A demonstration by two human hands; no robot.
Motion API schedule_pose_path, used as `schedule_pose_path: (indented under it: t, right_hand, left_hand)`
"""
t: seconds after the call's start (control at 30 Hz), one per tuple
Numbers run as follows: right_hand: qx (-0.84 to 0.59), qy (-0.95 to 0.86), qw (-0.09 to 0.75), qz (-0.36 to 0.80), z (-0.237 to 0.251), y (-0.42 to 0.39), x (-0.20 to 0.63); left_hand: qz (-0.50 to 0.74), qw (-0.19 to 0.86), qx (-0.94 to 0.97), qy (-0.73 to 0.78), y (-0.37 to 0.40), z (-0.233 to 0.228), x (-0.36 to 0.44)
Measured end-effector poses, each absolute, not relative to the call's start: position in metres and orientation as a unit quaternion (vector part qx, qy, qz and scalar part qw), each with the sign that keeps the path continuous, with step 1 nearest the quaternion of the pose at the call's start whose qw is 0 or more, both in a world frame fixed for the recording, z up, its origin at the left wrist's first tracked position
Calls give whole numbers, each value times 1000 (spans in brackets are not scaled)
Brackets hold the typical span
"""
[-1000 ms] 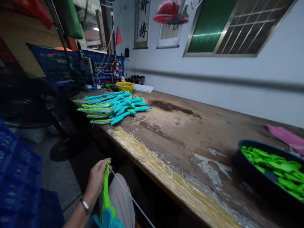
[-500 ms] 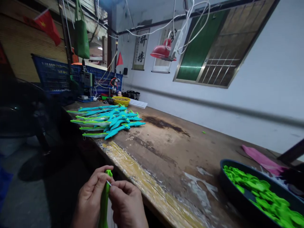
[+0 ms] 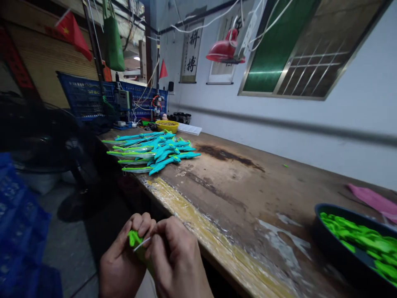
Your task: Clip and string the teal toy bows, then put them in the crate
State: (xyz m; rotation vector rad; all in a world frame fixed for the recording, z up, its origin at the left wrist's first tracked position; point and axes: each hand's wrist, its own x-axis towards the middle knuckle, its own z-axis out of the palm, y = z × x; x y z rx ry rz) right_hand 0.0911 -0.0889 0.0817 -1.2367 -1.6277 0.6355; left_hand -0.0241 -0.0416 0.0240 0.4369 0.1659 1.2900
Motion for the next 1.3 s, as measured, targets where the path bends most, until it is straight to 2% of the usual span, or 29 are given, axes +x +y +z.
schedule_pose_path:
  t: [0.07,0.27,0.9,1.1,1.3]
  right_hand:
    - [-477,-712,470,211,78,-90,87]
    - [-449,-716,518,137,75,-90,76]
    - [-447,-715,519,139,63,-86,70]
    - [-429,-748,495,108,63,-84,71]
    - [-488,-749,448,-23,50,-81,72]
  left_hand:
    - [589,786,185,20,-43,24,-26]
    - [586,796,150,-26,-44,20,-29]
    - [584,798,151,-23,-47,23,-28]
    - [577,783,227,50,-40,19,-28]
    - [529,797,236,168,-36,18,-29]
